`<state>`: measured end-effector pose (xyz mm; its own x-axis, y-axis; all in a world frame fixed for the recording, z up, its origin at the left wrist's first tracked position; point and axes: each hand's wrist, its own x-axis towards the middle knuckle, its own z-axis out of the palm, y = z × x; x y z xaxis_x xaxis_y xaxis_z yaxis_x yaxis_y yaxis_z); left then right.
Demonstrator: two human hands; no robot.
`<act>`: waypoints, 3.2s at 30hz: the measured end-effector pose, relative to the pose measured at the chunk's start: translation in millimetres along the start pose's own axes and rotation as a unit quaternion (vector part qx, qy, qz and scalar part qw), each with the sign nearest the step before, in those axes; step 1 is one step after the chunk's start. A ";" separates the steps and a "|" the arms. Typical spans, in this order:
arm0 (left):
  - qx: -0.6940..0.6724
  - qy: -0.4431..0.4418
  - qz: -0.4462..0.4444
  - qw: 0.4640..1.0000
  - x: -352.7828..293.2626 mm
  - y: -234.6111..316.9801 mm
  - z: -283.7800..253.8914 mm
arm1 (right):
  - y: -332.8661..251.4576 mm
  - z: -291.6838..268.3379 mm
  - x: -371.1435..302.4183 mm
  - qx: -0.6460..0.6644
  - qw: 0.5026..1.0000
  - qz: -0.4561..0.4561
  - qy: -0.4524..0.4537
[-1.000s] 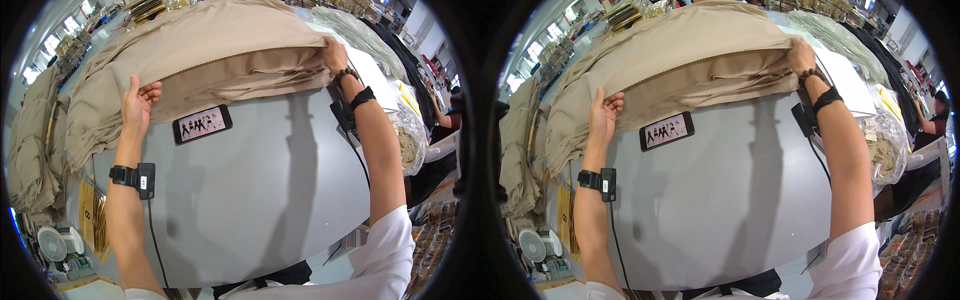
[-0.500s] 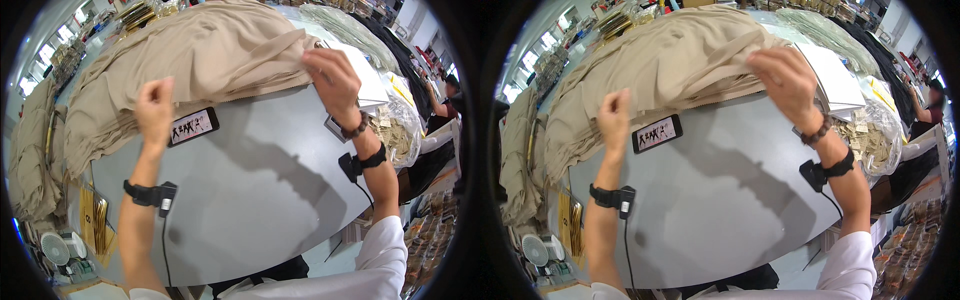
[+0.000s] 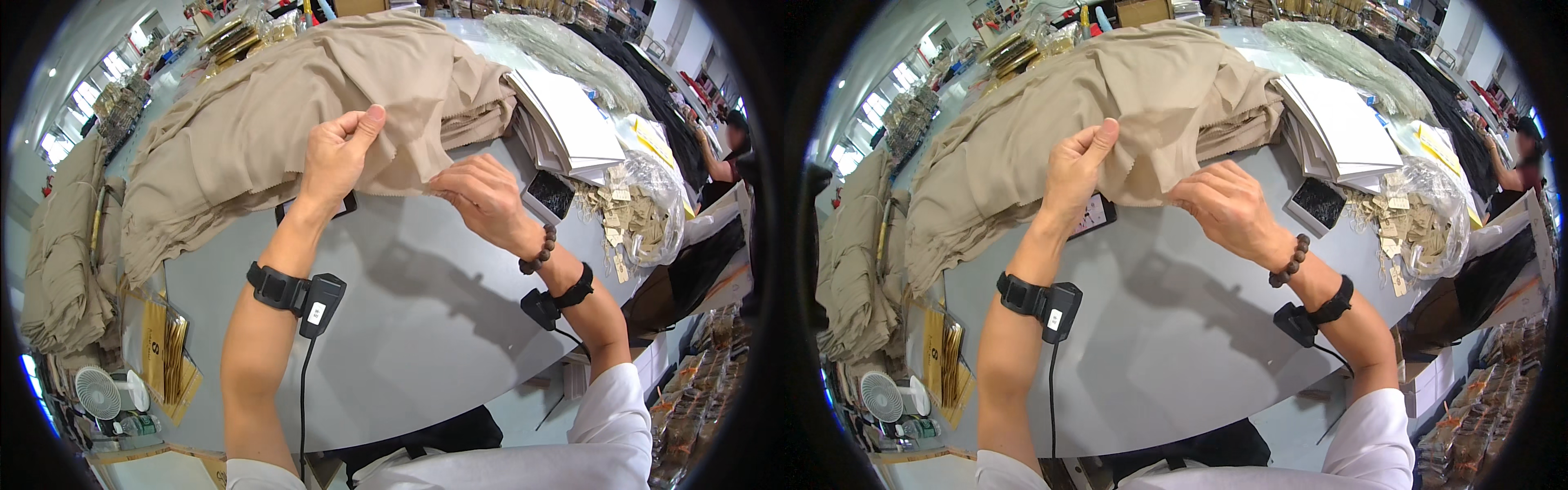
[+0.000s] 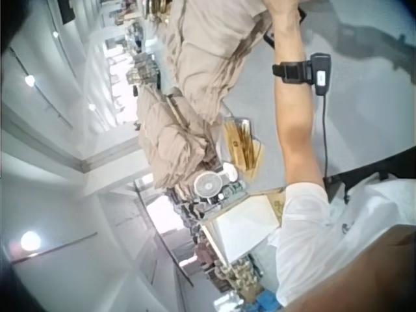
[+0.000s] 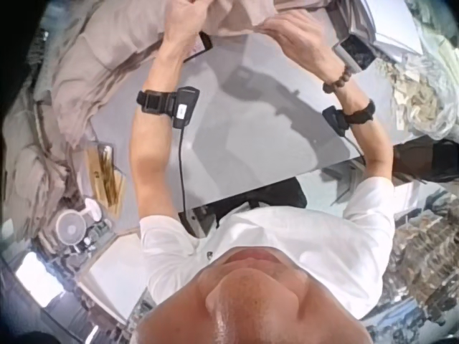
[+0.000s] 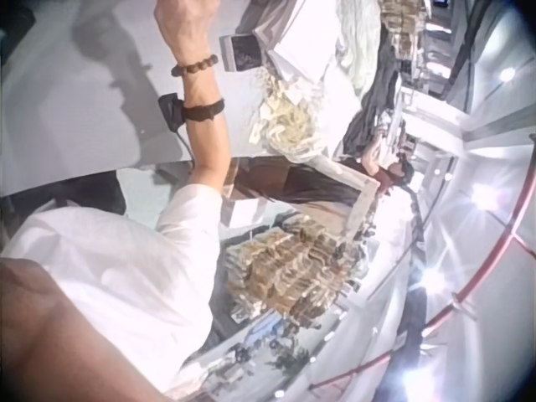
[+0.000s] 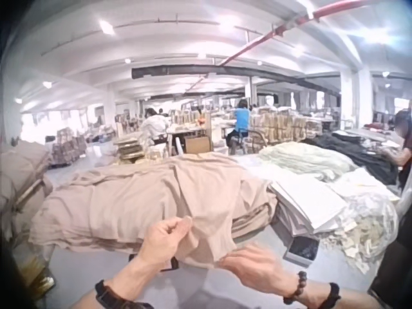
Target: The person folds beige trousers on a table, inserts a cardboard stiffener, attaches a tag, and places the folded trousers into a gold poly mailer. The person repeats this process for multiple trousers, sealing each package after insertion.
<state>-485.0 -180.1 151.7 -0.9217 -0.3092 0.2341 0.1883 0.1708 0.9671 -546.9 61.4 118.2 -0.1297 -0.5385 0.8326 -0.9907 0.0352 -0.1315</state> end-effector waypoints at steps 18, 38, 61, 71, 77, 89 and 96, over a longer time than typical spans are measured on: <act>0.179 0.011 0.103 0.978 -50.2 -16.6 19.4 | -3.5 -18.7 38.8 -0.043 0.989 0.052 0.135; -0.293 0.465 0.051 0.834 -26.6 -48.4 -284.1 | -10.5 -178.3 -136.1 -0.287 0.872 0.349 0.188; 0.285 0.588 -0.065 0.754 -232.3 -24.7 -354.1 | 38.3 -188.0 -87.5 -0.132 0.931 0.336 0.049; 0.255 0.176 0.157 0.938 -205.5 1.9 -131.3 | -169.2 45.1 98.4 0.142 0.955 0.038 -0.260; 0.136 0.133 0.116 0.975 -209.4 -3.8 -86.7 | -158.1 70.1 112.3 0.209 0.958 0.001 -0.197; 0.162 0.368 0.062 0.914 -260.4 -15.4 -214.7 | -172.2 -178.4 124.5 0.086 0.958 0.069 0.266; -0.077 0.366 0.146 0.916 -297.3 91.8 -339.0 | -136.6 -173.1 103.7 -0.035 0.961 0.246 0.119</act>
<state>-78.8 -389.7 204.5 -0.3611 -0.8246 0.4355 0.4883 0.2307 0.8416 -432.2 146.5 315.6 -0.5815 -0.2348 0.7790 -0.8059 0.2978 -0.5118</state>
